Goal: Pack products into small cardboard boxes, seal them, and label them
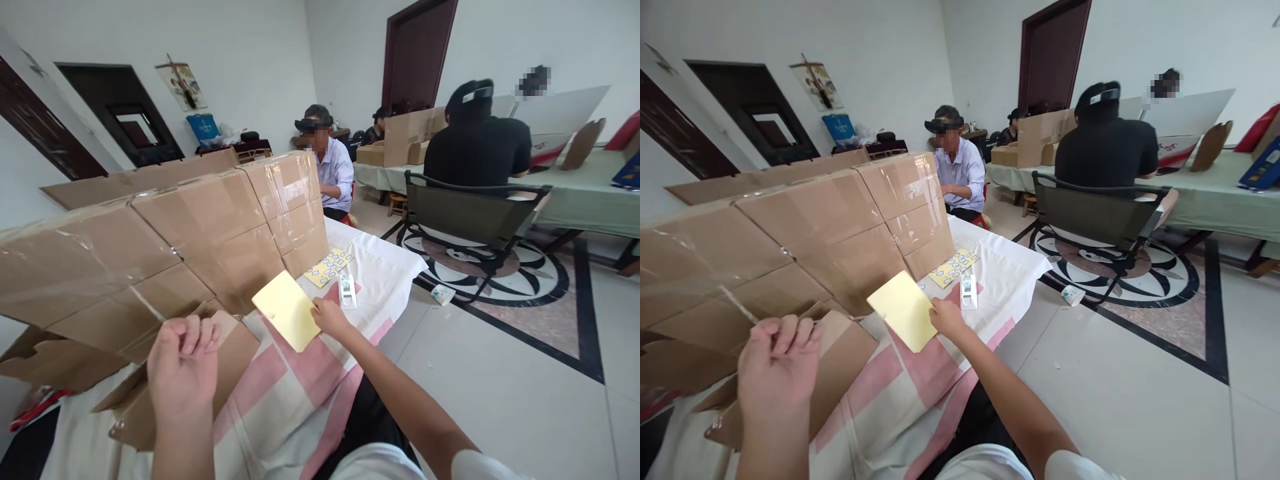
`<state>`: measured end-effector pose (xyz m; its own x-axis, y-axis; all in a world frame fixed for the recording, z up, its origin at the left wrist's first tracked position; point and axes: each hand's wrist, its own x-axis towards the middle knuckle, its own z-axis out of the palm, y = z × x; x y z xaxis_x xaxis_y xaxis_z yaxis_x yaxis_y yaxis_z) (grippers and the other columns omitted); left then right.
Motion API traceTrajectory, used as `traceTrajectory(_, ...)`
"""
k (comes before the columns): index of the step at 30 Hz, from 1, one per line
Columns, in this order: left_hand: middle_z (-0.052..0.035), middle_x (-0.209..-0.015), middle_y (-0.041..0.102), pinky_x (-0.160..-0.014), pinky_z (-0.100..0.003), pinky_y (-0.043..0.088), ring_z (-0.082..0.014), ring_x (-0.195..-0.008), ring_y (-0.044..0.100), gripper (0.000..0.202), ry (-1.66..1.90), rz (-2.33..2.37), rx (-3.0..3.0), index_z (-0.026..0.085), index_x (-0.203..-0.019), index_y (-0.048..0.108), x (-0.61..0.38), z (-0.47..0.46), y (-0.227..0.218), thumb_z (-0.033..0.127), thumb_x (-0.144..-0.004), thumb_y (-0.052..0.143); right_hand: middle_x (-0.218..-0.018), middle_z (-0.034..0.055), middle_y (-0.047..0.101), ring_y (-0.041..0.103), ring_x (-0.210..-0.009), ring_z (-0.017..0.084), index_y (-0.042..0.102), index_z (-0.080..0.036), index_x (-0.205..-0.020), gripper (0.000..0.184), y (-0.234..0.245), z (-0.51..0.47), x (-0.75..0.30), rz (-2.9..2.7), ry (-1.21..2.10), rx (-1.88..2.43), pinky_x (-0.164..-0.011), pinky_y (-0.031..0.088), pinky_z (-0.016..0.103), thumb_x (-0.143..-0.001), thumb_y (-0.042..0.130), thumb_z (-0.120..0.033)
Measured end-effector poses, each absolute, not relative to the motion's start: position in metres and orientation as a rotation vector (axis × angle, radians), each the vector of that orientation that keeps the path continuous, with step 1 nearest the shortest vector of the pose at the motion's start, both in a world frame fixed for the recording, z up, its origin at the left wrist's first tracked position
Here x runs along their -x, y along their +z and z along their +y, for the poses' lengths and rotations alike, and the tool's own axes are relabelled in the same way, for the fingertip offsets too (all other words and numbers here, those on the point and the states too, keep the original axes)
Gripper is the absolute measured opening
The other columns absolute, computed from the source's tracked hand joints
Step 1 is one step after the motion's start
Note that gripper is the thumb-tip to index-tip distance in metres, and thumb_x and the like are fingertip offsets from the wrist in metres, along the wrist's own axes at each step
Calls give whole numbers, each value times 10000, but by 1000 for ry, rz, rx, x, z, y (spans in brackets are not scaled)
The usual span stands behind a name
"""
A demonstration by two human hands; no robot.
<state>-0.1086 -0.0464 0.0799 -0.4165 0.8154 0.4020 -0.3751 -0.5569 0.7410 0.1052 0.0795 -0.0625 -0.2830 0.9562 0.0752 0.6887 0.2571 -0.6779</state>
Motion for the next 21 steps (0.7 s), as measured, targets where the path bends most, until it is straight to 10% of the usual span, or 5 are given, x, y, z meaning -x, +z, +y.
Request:
traceTrajectory(5,87,-529,299,-484,-205,356,-79,-485,268,415,2036,771,-965,194,-724,559,112,-70,82,474,-727,866,-1135,190,695,645,-1044,283,597,-83,-1276,341,-33,94,-111,-1874,756,1534,-829,451,356,-964,532,-202)
traceTrajectory(10,92,-530,334,-426,-184,323,-48,-420,294,398,1847,909,-921,182,-725,514,86,-82,73,442,-802,806,-1439,98,585,545,-1310,218,516,-236,-1446,537,7,35,-93,-1904,968,914,-1072,418,337,-954,638,-413)
traceTrajectory(14,98,-506,334,-408,-184,339,-39,-374,313,442,1713,988,-910,184,-681,436,65,-85,68,436,-860,752,-1007,32,694,644,-916,165,573,-219,-1364,502,21,-20,-79,-1902,1453,314,-809,498,277,-925,673,-441)
traceTrajectory(17,104,-509,343,-379,-170,288,-24,-348,290,403,1747,1001,-923,181,-707,477,65,-87,70,437,-863,747,-639,-59,490,452,-578,93,665,-166,-1118,316,19,-40,-80,-1880,1561,368,-565,375,220,-1004,543,-435)
traceTrajectory(21,102,-504,356,-392,-169,245,-19,-368,294,266,1940,1191,-1032,167,-778,602,76,-88,72,377,-875,733,-621,-56,401,372,-580,88,679,-159,-869,383,13,-43,-91,-1823,1528,482,-559,312,231,-1027,484,-448)
